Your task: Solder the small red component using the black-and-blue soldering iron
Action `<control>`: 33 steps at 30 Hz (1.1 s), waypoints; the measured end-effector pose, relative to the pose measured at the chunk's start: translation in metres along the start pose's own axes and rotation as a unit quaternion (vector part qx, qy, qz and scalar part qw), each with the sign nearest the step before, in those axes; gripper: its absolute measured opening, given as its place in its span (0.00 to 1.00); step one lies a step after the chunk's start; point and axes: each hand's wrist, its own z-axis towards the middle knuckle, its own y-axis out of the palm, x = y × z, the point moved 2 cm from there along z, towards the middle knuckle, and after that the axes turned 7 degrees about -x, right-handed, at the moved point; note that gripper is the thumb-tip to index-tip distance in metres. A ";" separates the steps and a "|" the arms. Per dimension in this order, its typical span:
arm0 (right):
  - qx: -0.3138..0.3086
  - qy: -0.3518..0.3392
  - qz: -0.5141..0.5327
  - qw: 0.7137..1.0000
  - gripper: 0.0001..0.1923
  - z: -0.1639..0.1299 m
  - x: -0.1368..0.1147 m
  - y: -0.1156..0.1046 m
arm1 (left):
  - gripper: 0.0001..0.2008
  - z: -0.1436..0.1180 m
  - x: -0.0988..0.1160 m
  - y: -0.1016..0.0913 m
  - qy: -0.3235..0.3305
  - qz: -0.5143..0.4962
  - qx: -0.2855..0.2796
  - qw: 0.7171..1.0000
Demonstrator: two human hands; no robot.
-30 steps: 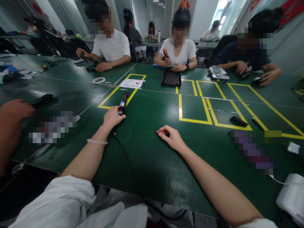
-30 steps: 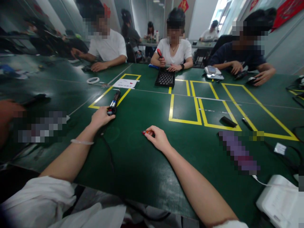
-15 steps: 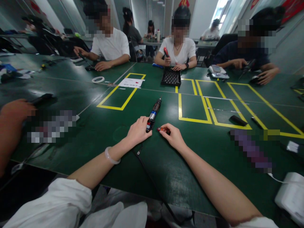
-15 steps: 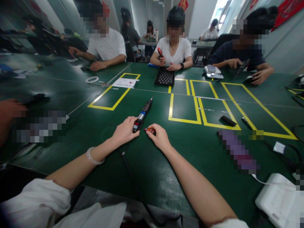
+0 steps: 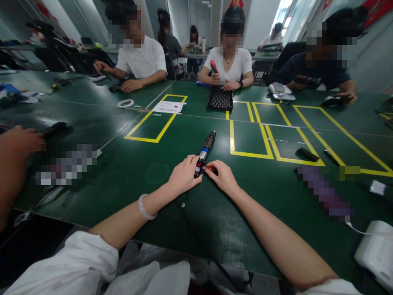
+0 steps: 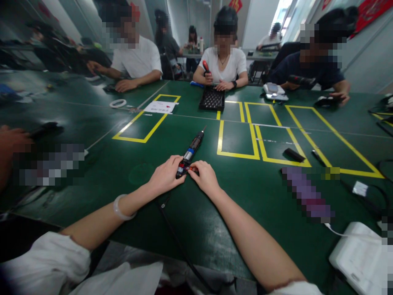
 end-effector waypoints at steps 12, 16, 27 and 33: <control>0.000 0.018 0.065 0.998 0.03 0.001 0.000 0.001 | 0.29 0.000 0.005 0.001 0.000 0.033 -0.004 0.999; 0.007 0.011 0.036 0.999 0.01 0.001 0.000 0.001 | 0.29 0.001 0.007 0.001 0.000 0.043 -0.006 0.999; -0.031 -0.080 -0.058 0.995 0.09 -0.003 -0.006 -0.003 | 0.29 0.003 0.009 0.000 0.005 0.049 -0.007 0.999; -0.034 -0.085 -0.093 0.991 0.12 -0.006 -0.012 -0.002 | 0.28 0.009 0.012 -0.001 -0.011 0.066 -0.009 0.998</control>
